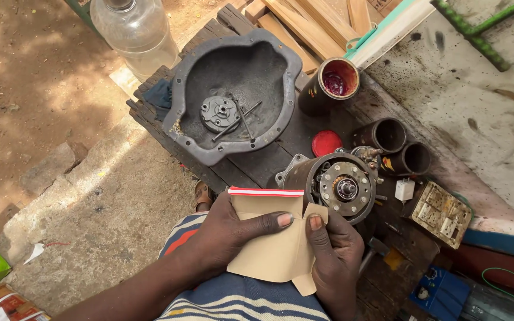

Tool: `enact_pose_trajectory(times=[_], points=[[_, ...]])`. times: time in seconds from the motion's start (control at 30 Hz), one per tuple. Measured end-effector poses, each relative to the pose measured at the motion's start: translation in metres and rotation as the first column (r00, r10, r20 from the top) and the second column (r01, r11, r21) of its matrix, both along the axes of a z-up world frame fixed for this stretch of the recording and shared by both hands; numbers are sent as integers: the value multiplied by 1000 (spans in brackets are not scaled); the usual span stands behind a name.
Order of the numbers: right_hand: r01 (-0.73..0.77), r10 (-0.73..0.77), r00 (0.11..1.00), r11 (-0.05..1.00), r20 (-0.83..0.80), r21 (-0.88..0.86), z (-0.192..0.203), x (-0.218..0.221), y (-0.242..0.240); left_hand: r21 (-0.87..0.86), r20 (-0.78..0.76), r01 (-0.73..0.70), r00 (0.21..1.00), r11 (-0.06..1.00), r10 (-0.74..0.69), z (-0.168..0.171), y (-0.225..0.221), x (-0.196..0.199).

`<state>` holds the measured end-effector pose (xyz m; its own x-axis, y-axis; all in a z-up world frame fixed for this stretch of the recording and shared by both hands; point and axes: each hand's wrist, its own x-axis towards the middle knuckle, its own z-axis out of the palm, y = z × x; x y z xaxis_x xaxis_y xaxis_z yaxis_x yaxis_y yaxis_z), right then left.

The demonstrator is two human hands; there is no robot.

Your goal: The recorder is shown disassembling and reassembling a starter motor, using tools and sandpaper to clean and fix parts.

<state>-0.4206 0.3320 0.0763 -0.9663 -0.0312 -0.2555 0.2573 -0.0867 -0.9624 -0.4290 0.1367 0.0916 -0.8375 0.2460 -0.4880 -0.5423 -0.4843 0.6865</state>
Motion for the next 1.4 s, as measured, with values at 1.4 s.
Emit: enact_pose_trajectory(times=[1.4], points=[[-378,343,919,907,192,188,37,-34,36,-714,-553,67,557,697,-620,44,-12,-54]])
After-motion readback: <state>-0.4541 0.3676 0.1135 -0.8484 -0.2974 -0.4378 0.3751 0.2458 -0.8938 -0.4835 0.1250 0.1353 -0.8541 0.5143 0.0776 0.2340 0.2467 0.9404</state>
